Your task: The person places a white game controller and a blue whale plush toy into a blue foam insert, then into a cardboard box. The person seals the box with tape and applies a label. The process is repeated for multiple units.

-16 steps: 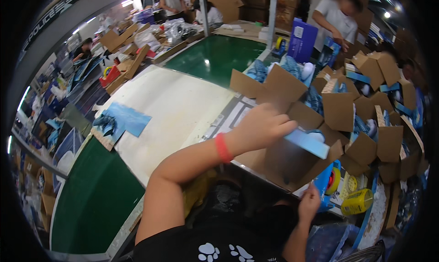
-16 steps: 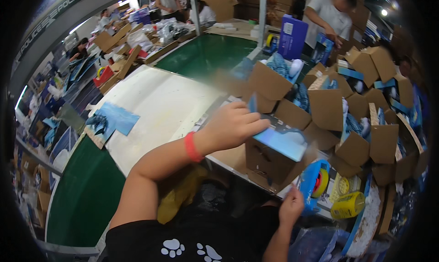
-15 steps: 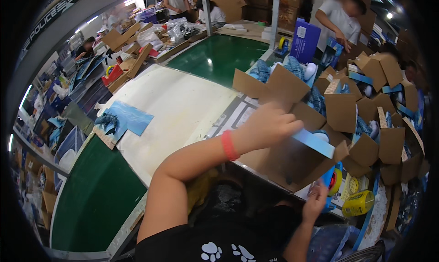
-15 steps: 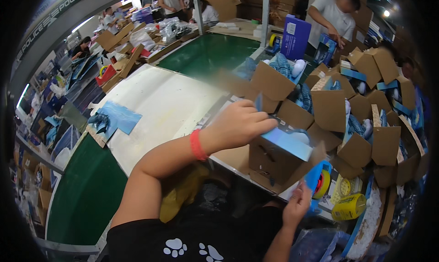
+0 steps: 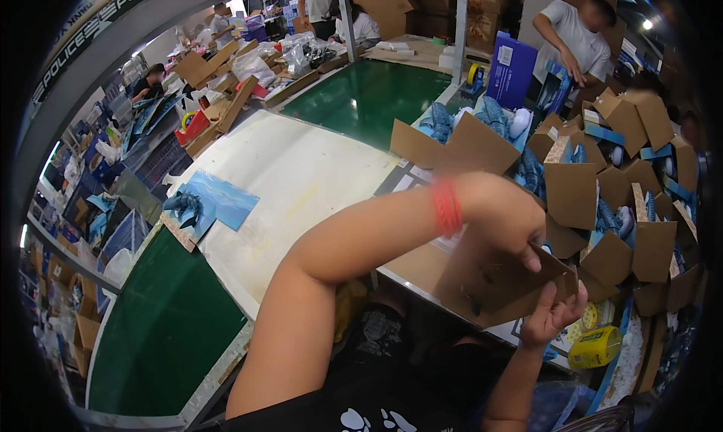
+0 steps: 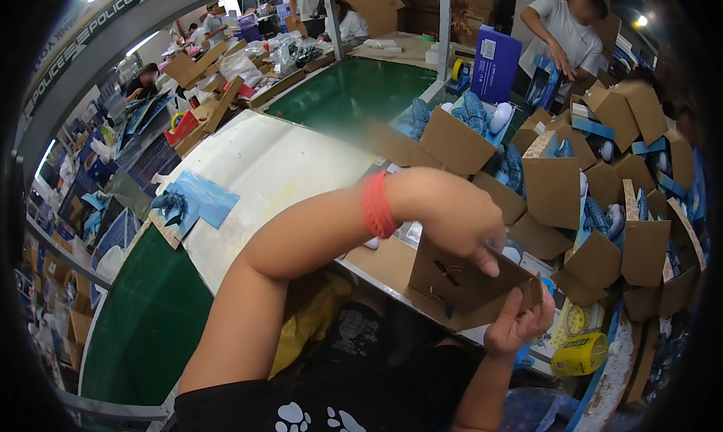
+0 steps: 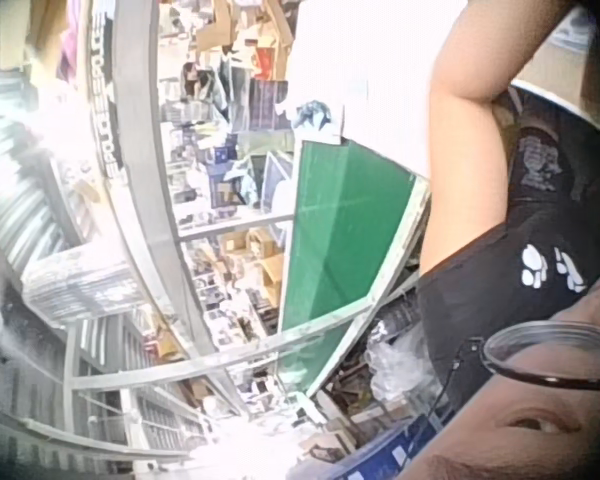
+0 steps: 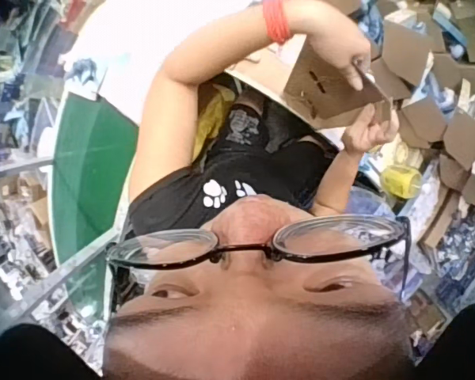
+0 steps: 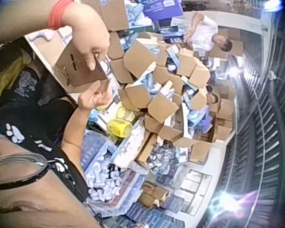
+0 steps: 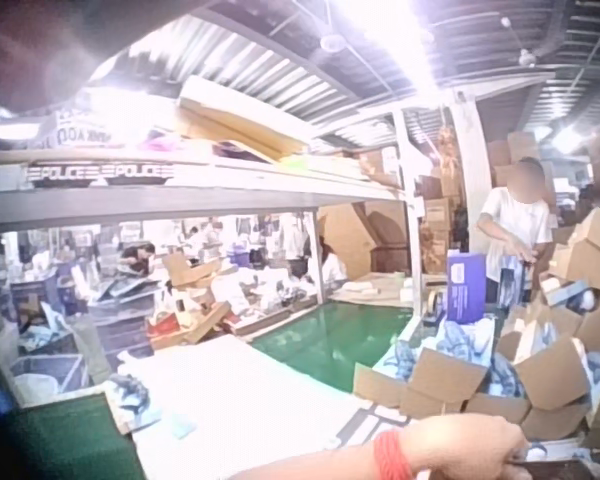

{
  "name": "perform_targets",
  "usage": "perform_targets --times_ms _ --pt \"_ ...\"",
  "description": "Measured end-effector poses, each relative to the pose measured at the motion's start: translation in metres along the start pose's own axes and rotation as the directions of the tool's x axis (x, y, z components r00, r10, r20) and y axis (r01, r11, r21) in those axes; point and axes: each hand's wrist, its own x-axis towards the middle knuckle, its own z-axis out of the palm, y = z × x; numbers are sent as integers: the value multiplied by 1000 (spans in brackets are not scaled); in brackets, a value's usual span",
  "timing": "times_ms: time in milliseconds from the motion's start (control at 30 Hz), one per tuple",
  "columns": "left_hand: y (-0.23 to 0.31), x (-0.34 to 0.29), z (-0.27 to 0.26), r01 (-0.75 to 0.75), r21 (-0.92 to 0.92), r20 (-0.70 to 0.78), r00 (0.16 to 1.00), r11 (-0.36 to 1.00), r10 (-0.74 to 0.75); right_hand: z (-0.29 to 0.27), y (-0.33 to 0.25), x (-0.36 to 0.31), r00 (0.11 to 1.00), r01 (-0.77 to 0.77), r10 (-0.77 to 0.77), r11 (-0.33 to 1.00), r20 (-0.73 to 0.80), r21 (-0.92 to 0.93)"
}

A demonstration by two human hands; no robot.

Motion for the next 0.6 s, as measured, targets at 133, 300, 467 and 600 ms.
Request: perform_targets --times_ms 133,300,467,600 --pt "-3 8 3 2 73 -59 998 997 2 -2 10 -8 989 -18 30 997 -145 81" --pt "-19 26 -11 -33 -83 97 994 996 41 -1 7 -8 996 59 -56 998 -70 37" --pt "25 11 40 14 204 -200 979 979 27 11 -15 10 992 106 -121 962 -46 -251" --pt "33 10 94 -52 248 -652 729 967 206 27 -18 -1 944 196 -229 968 -239 -155"
